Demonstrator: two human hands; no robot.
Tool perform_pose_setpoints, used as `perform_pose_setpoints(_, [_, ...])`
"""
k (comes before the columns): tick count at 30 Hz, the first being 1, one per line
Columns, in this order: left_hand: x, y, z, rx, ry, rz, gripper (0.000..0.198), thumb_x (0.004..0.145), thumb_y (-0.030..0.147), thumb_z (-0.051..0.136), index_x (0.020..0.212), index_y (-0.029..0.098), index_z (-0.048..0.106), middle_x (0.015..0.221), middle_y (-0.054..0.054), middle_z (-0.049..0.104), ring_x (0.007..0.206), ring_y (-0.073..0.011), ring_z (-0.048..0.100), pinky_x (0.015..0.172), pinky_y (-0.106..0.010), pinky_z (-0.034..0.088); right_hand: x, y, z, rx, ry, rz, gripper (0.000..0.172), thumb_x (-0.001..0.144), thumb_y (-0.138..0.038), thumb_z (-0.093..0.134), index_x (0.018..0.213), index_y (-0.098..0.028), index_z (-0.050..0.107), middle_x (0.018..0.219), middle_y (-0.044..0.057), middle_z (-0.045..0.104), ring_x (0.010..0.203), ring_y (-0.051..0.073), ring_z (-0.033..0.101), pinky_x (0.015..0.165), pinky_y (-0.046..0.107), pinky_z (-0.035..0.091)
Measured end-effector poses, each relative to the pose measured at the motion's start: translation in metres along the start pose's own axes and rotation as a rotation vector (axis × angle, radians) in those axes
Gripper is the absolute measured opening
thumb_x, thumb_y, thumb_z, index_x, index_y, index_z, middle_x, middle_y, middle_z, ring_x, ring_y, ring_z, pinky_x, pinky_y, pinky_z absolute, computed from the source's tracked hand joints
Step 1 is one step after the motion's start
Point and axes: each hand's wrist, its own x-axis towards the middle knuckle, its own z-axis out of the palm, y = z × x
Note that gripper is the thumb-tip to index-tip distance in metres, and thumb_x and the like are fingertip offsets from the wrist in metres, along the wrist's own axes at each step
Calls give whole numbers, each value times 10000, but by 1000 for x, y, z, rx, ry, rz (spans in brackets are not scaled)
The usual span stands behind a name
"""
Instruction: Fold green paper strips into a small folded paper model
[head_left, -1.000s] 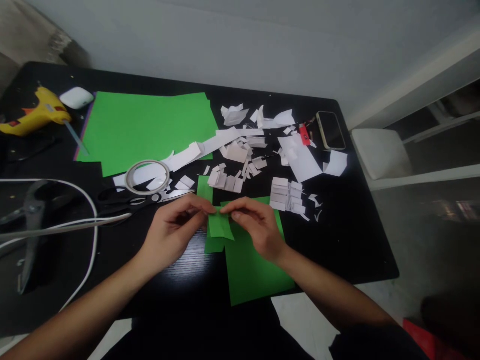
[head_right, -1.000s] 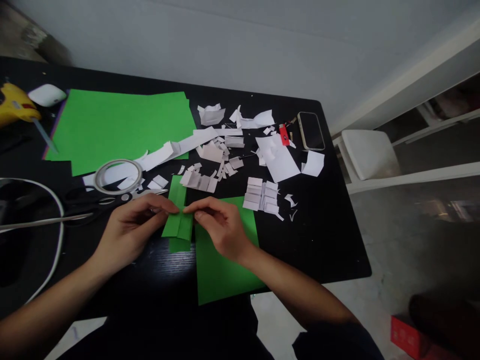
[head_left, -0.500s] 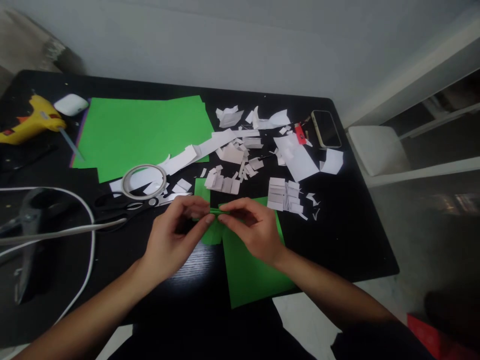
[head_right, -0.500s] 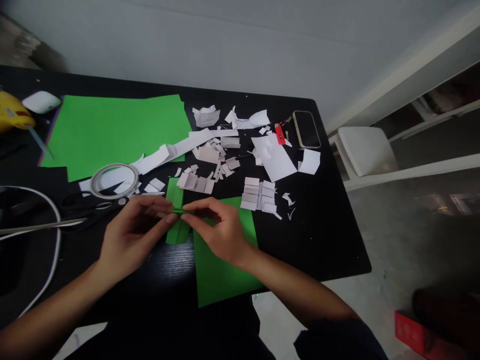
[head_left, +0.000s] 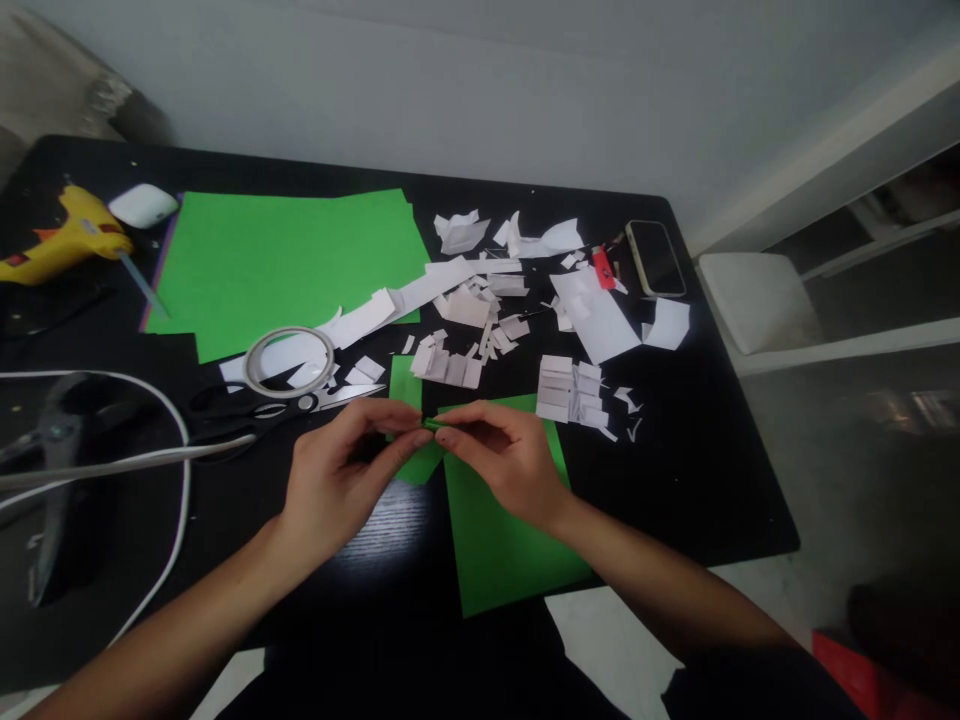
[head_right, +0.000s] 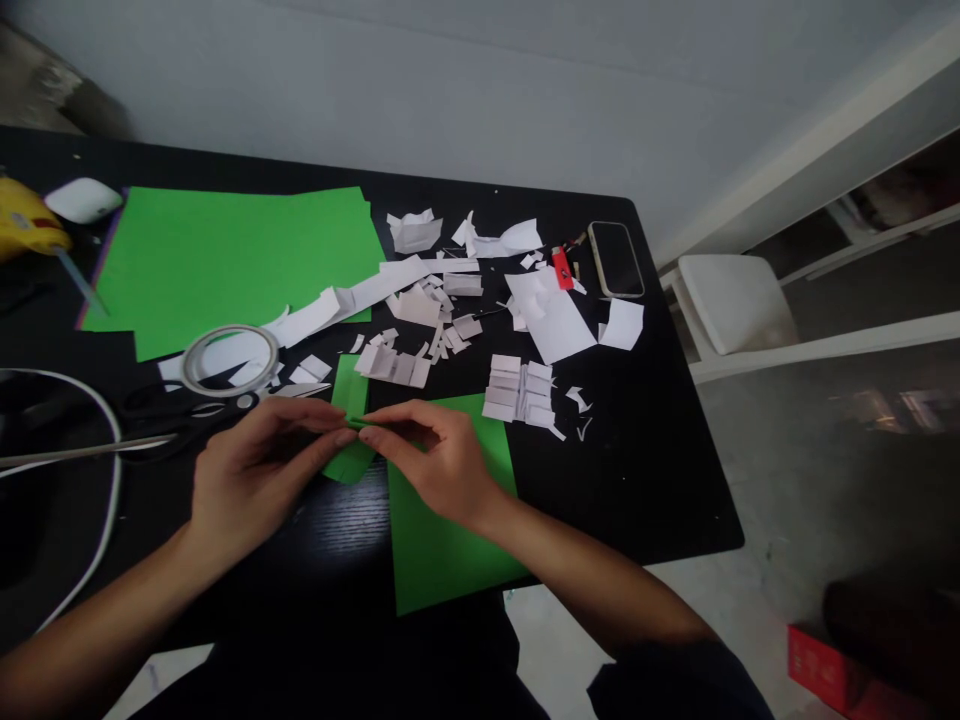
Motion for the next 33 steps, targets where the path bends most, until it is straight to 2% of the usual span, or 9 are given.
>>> perform_pose_setpoints(7, [3,5,0,2,-60,-32,107,925,201,754,1021,245,770,892,40,786,731,-92,708,683,-185,561,-2,1,2,-46,34,-106,94,848,-200,832,921,-259,827,905,5,804,860,157,765,765,263,612])
perform_pose_setpoints(17, [3,9,0,6,-59,-32,74,934,191,736,968,249,766,845,57,756,698,-82,657,650,-184,518,-4,4,2,-113,52,-173,100,861,-217,828,941,-275,821,935,7,814,884,176,772,802,312,626])
perform_pose_setpoints(25, [3,3,0,-36,-21,-119,37,939,253,728,946,230,756,844,25,757,700,-106,659,637,-210,520,-4,3,3,-43,65,-2,129,834,-312,840,937,-245,802,917,14,810,860,179,779,805,317,659])
perform_pose_setpoints(33, [4,6,-1,-86,-59,-152,74,941,270,709,914,205,734,776,3,715,653,-120,623,588,-231,501,-4,0,4,-35,66,-23,75,847,-296,829,912,-260,821,912,15,822,854,193,784,814,343,664])
